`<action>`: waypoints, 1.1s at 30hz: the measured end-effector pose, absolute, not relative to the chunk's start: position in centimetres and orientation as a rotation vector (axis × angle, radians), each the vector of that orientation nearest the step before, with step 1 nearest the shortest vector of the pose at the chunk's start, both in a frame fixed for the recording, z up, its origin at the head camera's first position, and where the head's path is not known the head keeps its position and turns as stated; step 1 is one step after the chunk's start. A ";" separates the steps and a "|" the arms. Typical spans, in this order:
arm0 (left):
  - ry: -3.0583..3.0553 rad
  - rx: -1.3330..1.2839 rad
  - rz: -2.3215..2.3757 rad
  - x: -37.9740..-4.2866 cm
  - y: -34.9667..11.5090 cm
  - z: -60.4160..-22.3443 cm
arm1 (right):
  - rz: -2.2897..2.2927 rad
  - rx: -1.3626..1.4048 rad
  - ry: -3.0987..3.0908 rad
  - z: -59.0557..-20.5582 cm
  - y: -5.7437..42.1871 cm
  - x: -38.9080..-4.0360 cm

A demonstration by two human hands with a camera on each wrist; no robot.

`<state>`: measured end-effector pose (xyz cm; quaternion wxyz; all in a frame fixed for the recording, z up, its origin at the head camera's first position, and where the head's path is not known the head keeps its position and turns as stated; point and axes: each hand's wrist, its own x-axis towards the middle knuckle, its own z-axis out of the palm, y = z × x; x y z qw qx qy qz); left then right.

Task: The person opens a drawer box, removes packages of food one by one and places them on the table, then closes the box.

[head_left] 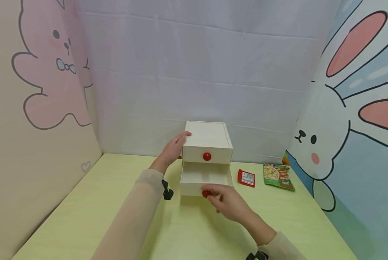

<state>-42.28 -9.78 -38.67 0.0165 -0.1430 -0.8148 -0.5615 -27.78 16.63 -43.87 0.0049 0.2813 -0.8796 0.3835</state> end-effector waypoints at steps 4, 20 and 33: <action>-2.528 -0.444 -1.752 -42.3 -9.8 -38.7 | 1.206 0.864 -2.761 -43.8 16.6 -28.1; -2.529 -0.442 -1.765 -42.1 -9.8 -38.4 | 1.240 0.788 -2.746 -44.1 16.1 -28.9; -2.528 -0.433 -1.783 -42.4 -9.9 -38.7 | 1.177 0.704 -2.730 -44.5 15.5 -29.1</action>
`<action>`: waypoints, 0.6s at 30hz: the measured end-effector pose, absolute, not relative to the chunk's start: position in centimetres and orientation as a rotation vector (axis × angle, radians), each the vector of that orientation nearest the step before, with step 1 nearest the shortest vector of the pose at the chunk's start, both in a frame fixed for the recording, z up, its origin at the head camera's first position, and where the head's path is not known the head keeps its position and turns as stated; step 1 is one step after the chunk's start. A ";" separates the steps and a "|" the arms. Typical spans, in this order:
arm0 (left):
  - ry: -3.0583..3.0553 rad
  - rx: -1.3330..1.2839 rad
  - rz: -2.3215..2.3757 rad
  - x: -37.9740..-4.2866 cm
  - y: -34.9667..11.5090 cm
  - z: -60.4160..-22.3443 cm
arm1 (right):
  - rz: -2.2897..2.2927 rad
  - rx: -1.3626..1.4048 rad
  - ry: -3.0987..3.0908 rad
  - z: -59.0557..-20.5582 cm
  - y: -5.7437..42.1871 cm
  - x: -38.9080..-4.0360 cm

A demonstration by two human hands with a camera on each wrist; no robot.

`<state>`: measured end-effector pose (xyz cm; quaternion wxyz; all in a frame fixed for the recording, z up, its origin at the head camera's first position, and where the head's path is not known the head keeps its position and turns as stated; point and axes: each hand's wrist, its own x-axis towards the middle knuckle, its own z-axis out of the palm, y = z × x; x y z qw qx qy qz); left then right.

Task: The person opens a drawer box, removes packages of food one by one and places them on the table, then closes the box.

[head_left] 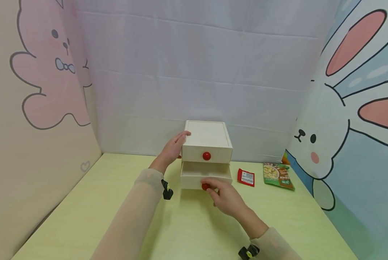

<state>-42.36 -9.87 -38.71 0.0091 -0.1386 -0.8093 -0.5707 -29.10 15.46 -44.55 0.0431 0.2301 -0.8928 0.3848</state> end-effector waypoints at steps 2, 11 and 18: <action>-2.528 -0.427 -1.784 -42.4 -9.9 -38.7 | 1.163 0.694 -2.732 -44.6 15.3 -29.2; -2.520 -0.444 -1.773 -42.2 -9.8 -38.7 | 1.163 0.646 -2.730 -44.7 14.9 -29.7; -2.517 -0.459 -1.768 -42.2 -9.9 -38.7 | 1.179 0.610 -2.732 -44.7 14.5 -30.5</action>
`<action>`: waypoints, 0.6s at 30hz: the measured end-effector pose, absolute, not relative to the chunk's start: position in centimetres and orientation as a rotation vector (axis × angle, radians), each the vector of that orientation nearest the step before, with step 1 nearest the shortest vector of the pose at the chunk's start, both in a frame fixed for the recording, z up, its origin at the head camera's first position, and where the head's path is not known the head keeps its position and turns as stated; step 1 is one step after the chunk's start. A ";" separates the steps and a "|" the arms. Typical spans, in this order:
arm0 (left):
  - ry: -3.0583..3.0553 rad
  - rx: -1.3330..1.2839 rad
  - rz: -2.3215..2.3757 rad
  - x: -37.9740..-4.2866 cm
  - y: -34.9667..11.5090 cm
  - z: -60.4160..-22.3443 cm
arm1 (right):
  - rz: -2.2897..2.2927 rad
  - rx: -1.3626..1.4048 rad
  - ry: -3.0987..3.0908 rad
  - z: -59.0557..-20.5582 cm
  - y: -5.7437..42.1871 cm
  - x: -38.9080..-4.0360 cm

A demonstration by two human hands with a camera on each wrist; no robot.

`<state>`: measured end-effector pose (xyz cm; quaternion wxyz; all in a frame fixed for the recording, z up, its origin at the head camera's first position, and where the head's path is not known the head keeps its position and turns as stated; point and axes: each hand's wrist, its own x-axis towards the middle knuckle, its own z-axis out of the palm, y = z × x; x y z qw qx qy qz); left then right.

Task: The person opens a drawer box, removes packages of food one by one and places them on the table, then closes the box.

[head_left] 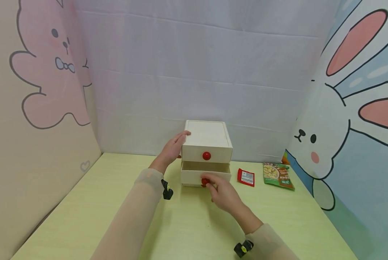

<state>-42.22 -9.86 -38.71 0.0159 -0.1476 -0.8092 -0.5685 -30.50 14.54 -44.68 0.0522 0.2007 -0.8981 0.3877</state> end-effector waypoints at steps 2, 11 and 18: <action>-2.519 -0.455 -1.767 -42.2 -9.9 -38.7 | 1.183 0.613 -2.725 -44.7 14.5 -30.7; -2.514 -0.464 -1.775 -42.2 -9.9 -38.7 | 1.215 0.573 -2.707 -44.9 14.3 -31.7; -2.506 -0.481 -1.769 -42.2 -9.9 -38.8 | 1.207 0.553 -2.711 -44.6 14.1 -32.2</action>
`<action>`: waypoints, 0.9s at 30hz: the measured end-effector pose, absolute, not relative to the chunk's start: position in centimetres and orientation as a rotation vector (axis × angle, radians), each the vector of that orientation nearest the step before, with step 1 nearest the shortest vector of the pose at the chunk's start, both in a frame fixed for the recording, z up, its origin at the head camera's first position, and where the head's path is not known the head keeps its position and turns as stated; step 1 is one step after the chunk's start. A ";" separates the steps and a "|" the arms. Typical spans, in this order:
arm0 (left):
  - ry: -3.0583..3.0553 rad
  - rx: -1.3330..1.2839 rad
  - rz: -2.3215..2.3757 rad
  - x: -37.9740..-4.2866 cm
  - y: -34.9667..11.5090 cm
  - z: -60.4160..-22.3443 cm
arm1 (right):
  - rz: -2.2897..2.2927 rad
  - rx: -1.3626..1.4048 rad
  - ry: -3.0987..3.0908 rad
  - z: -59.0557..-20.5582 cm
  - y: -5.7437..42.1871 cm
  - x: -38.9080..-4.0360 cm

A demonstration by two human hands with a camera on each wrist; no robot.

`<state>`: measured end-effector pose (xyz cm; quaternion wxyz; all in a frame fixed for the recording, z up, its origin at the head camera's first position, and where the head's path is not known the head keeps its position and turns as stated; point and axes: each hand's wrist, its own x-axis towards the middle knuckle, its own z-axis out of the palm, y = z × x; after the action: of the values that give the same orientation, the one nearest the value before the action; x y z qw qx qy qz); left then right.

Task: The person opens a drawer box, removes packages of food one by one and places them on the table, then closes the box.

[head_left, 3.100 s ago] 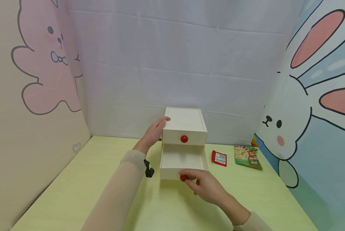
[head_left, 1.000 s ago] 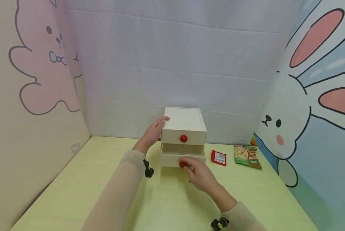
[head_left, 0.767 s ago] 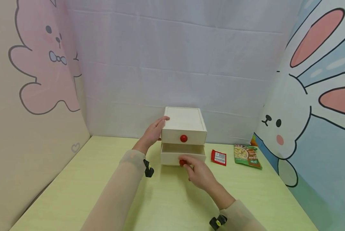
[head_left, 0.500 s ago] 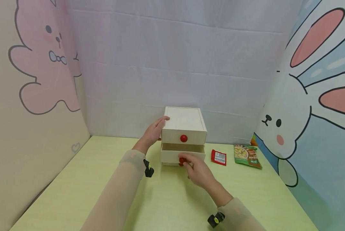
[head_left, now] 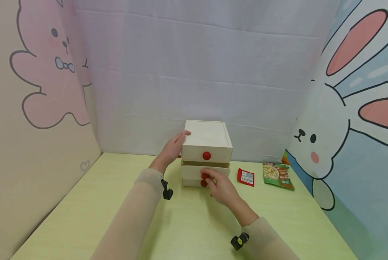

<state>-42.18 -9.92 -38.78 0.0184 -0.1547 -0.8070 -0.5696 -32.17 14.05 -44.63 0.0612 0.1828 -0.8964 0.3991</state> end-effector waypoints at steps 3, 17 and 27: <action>-2.503 -0.483 -1.770 -42.2 -10.0 -38.8 | 1.208 0.554 -2.710 -44.5 14.0 -32.4; -2.528 -0.468 -1.752 -42.3 -9.7 -38.8 | 1.190 0.511 -2.701 -44.8 13.9 -34.0; -2.526 -0.473 -1.750 -42.7 -9.9 -38.9 | 1.159 0.511 -2.713 -44.5 14.0 -34.8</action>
<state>-42.67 -9.90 -38.86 0.0160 -0.1521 -0.8124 -0.5627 -34.75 13.97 -44.47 0.0737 0.1704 -0.9037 0.3859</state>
